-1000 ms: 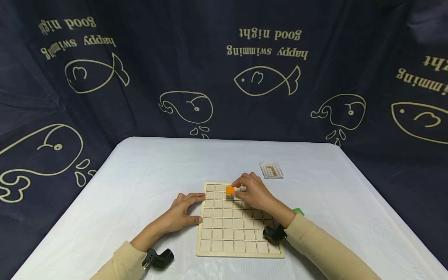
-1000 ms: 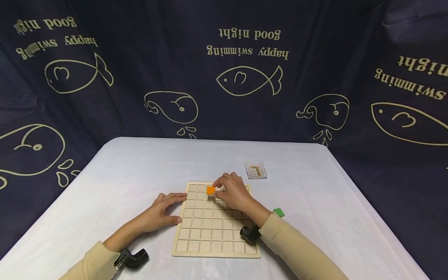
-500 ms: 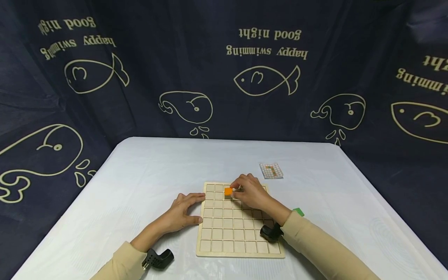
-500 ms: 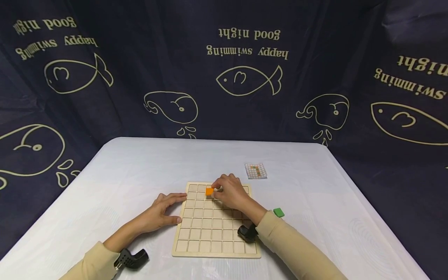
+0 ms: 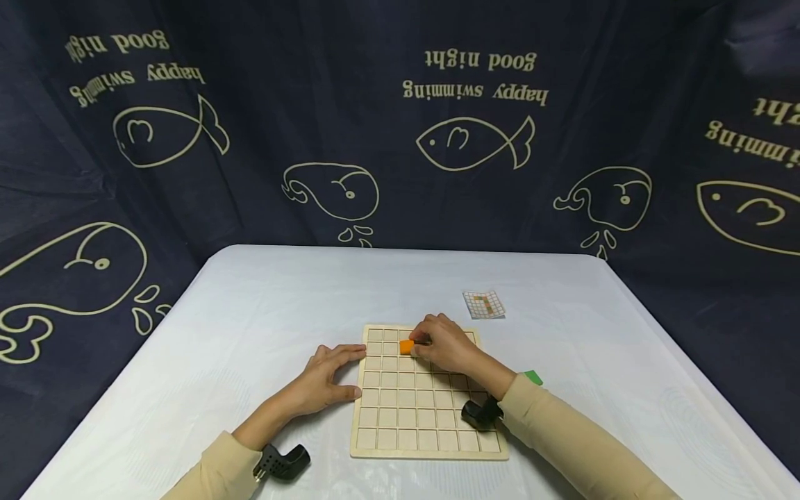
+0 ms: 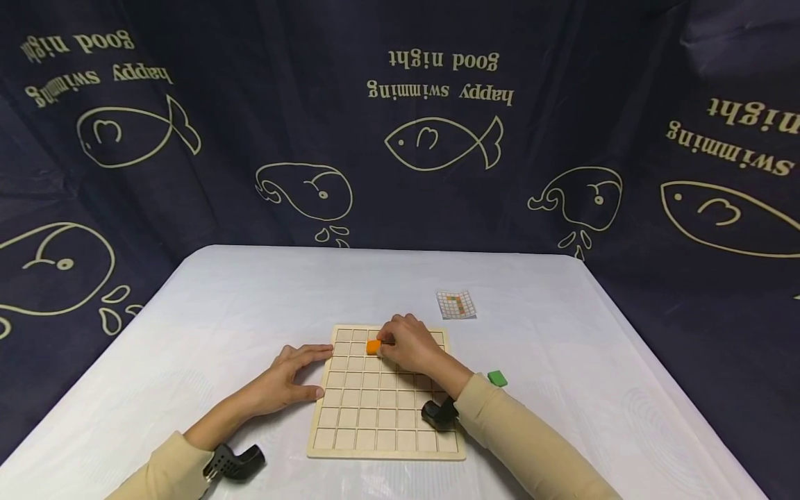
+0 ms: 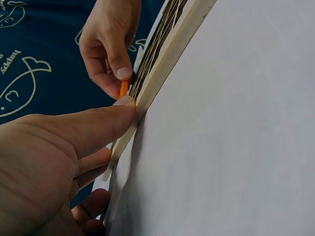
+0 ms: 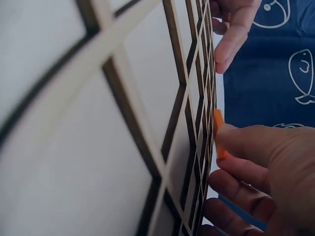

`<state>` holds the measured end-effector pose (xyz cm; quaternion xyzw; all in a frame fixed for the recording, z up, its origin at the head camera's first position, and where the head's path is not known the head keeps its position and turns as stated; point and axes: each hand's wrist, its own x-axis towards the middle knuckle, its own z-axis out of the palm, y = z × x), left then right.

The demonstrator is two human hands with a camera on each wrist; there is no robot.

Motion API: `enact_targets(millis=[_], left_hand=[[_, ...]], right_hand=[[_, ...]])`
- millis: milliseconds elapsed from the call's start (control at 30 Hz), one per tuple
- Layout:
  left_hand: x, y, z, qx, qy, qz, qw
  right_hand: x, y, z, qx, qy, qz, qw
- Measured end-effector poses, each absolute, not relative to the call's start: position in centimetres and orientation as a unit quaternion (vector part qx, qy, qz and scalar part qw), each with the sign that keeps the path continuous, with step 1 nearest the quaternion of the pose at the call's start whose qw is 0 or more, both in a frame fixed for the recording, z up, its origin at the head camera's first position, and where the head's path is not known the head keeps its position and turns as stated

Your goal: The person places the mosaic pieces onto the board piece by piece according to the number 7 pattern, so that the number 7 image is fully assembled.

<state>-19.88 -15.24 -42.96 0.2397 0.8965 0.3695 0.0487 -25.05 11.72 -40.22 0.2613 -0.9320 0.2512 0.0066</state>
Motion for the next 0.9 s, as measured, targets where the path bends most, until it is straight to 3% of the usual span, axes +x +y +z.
enact_targets(millis=[900], left_hand=[[-19.85, -15.31, -43.04, 0.237, 0.897, 0.369, 0.045]], right_hand=[[-25.52, 11.81, -41.02, 0.292, -0.928, 0.228, 0.028]])
